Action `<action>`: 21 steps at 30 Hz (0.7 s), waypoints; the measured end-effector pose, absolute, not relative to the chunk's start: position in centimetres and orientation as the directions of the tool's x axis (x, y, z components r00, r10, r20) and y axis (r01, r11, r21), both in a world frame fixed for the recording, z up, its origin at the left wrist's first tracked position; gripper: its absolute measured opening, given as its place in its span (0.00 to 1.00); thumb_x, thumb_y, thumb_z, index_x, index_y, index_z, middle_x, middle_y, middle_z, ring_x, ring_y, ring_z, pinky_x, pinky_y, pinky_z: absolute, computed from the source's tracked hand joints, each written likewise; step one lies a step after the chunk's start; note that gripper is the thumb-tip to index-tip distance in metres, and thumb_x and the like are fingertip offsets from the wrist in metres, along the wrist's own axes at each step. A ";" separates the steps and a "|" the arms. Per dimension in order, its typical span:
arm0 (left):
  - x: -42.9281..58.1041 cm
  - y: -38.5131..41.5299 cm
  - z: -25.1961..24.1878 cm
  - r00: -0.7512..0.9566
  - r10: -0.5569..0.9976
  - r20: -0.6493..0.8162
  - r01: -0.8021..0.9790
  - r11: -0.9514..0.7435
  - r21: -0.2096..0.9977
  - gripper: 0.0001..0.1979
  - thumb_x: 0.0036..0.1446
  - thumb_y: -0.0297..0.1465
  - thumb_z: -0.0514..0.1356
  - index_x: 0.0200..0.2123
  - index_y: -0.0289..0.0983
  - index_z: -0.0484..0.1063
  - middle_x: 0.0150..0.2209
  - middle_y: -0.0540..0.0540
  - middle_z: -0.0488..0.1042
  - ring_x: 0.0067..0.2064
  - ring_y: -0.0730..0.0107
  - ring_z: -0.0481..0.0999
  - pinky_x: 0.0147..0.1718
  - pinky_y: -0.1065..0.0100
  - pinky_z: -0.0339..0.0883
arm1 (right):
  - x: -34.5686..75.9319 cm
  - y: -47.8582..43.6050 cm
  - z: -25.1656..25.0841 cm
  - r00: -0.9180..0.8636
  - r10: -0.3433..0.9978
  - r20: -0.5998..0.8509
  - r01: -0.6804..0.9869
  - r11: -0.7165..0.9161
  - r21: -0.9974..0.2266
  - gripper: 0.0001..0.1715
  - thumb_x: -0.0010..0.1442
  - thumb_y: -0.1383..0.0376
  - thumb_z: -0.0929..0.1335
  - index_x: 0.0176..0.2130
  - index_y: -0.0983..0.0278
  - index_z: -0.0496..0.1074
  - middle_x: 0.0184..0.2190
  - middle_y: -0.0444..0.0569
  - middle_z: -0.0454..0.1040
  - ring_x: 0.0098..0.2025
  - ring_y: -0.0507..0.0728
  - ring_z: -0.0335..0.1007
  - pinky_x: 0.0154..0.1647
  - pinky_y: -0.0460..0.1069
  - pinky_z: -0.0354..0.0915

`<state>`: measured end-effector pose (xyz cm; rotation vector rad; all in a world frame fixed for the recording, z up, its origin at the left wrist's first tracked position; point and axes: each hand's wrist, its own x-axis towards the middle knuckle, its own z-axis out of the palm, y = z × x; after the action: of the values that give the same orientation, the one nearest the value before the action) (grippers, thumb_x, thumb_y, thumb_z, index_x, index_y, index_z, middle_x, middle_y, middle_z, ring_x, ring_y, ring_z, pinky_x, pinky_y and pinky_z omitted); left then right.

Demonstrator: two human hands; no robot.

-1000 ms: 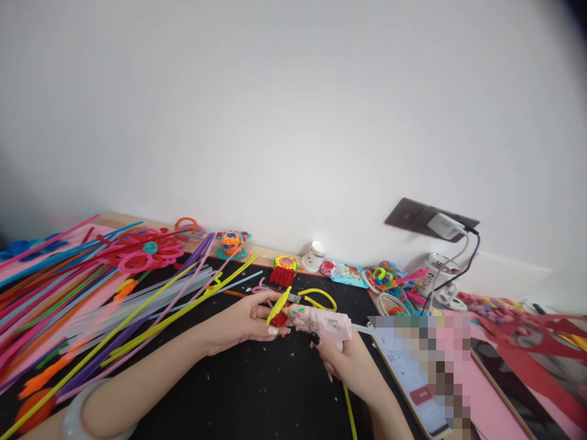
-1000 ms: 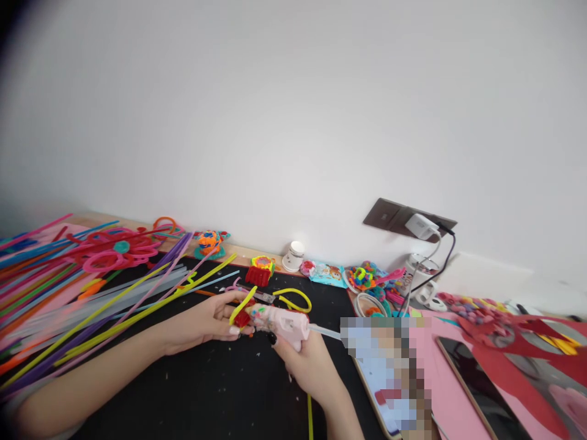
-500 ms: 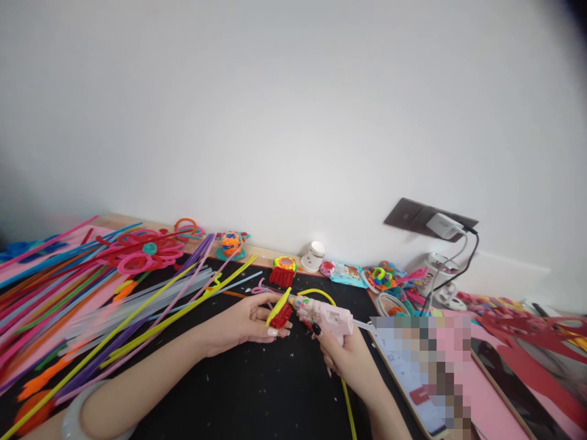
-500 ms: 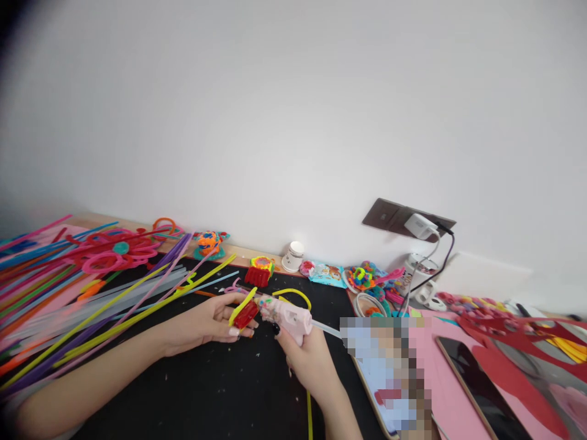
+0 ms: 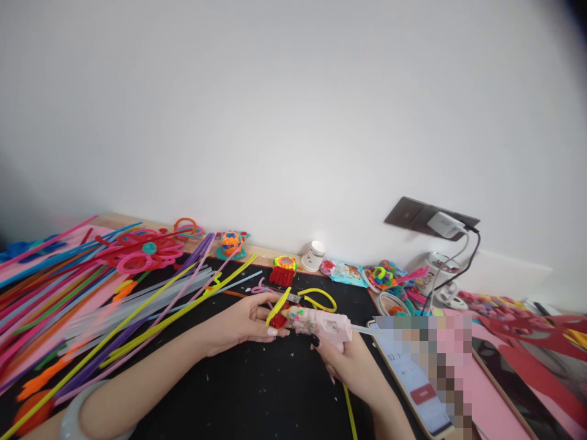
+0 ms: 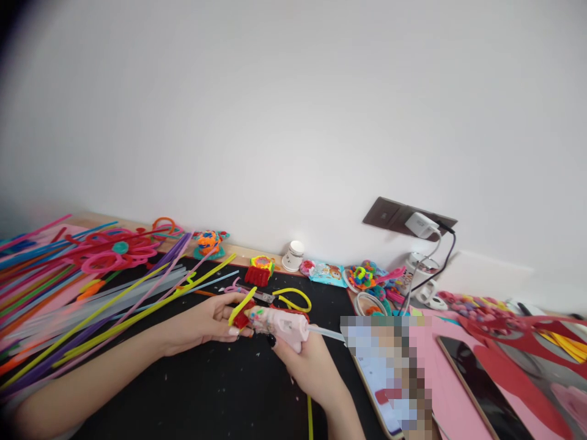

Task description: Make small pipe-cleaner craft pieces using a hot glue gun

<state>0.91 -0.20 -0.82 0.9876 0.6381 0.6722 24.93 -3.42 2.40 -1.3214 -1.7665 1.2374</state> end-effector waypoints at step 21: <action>1.1 -0.1 -1.1 0.630 0.757 -0.172 -0.231 0.395 0.889 0.28 0.47 0.25 0.67 0.52 0.41 0.65 0.45 0.45 0.76 0.48 0.62 0.76 0.39 0.72 0.69 | 24.5 -3.6 3.1 -0.372 0.926 -0.058 0.336 0.077 -0.939 0.09 0.55 0.62 0.67 0.37 0.62 0.74 0.14 0.38 0.61 0.19 0.52 0.61 0.23 0.45 0.63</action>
<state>1.09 -0.13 -1.13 0.9727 0.6301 0.6820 24.49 -3.55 3.15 -1.2519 -1.7737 1.2962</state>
